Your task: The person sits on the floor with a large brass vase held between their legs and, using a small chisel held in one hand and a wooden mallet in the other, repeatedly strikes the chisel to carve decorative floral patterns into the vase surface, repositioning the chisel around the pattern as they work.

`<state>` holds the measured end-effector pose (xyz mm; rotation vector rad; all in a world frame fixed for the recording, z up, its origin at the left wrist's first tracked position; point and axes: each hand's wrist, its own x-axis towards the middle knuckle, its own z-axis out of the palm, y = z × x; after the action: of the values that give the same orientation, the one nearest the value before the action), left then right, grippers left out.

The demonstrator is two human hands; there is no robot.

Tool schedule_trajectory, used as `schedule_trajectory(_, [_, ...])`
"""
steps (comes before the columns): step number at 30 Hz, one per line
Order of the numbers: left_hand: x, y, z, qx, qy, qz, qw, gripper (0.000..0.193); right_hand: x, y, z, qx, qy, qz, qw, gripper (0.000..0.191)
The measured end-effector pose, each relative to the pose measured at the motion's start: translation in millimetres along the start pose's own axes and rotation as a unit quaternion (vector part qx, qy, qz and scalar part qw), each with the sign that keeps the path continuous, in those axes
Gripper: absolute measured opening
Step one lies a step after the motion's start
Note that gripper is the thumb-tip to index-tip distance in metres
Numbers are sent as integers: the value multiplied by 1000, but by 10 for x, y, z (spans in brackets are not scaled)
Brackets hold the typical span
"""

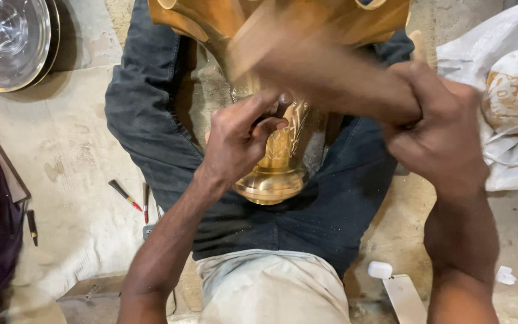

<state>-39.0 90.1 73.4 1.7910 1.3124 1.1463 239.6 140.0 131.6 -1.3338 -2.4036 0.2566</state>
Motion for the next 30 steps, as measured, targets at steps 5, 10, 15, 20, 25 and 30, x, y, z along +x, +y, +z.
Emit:
schedule_trajectory(5, [-11, -60, 1, 37, -18, -2, 999, 13, 32, -37, -24, -81, -59, 18, 995, 31])
schedule_trajectory(10, [-23, -65, -20, 7, -21, -4, 1000, 18, 33, -115, -66, -64, -6, -12, 998, 37])
schedule_trajectory(15, [-35, -44, -18, -32, -24, -15, 999, 34, 10, -90, -30, 85, -1, 4, 996, 25])
schedule_trajectory(20, [-15, -69, 6, 25, -18, 14, 999, 28, -27, -66, 17, 12, -16, 4, 1000, 20])
schedule_trajectory(25, [-1, -75, -9, 1, -28, 8, 1000, 23, -59, -86, -22, 6, -22, 19, 1000, 25])
schedule_trajectory(30, [-23, -15, 11, 27, 9, -6, 1000, 17, 47, -55, -23, 93, -18, 2, 996, 30])
